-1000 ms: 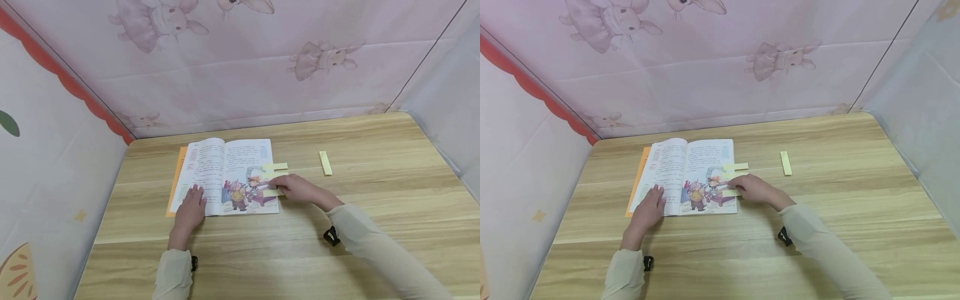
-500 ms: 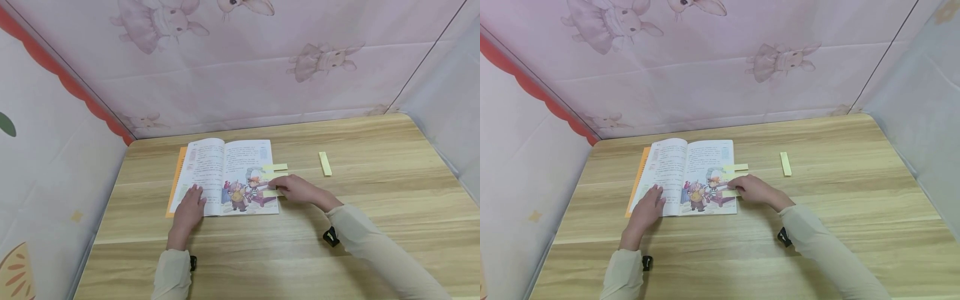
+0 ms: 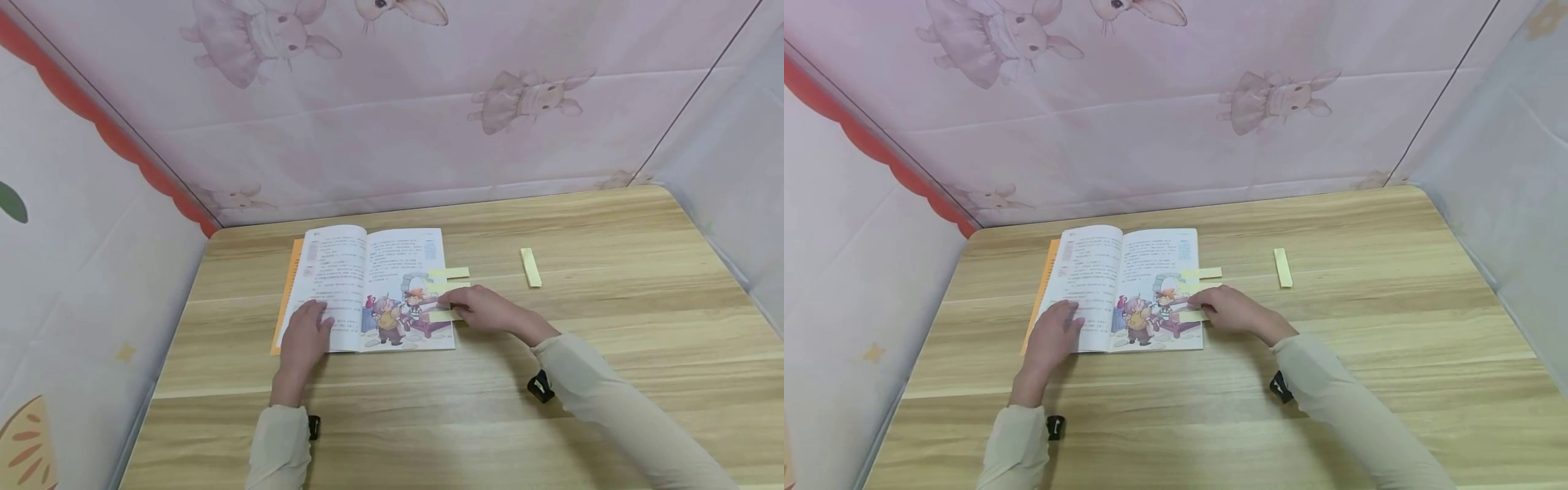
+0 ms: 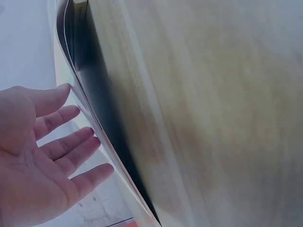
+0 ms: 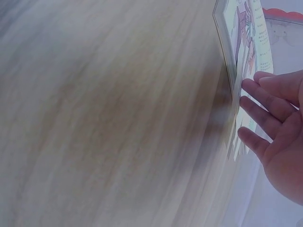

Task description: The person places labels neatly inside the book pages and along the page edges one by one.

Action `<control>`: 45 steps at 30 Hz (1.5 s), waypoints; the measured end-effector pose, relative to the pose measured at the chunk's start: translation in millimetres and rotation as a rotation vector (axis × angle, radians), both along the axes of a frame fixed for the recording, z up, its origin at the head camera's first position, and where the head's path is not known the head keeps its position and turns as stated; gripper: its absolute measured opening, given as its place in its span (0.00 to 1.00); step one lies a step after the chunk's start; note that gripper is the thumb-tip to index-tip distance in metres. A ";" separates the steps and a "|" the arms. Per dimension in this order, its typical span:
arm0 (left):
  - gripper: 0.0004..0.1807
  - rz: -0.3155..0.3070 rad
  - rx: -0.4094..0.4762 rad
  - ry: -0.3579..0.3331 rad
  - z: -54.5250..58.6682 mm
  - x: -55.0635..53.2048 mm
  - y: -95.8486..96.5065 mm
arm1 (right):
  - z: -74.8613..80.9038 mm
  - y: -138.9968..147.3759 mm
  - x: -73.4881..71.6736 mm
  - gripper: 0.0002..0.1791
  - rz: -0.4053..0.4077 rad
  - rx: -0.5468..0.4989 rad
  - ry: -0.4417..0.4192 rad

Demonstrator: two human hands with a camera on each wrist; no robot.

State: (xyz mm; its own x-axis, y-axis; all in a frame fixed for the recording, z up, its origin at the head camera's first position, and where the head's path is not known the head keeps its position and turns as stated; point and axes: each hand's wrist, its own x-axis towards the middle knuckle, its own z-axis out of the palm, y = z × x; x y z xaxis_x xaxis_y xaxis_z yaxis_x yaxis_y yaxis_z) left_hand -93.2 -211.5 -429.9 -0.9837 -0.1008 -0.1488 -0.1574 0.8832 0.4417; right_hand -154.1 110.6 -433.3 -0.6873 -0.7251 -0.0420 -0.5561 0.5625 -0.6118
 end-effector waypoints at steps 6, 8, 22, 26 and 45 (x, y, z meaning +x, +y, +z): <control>0.20 0.083 -0.006 0.015 4.8 -3.5 -4.2 | -0.7 -0.1 -0.2 0.16 -0.001 0.004 0.007; 0.21 0.120 -0.011 0.000 7.0 -4.5 -6.4 | -0.9 -0.1 -0.2 0.15 0.000 0.002 0.011; 0.34 0.318 0.001 -0.109 21.3 -2.6 -22.3 | -0.1 -0.7 0.8 0.15 -0.002 -0.013 0.012; 0.37 0.331 0.018 -0.148 22.4 -1.2 -27.8 | 0.4 -0.7 1.2 0.15 -0.003 -0.013 0.015; 0.33 0.377 0.078 -0.131 29.6 5.3 -32.4 | 8.9 11.6 -0.4 0.16 -0.053 -0.036 0.068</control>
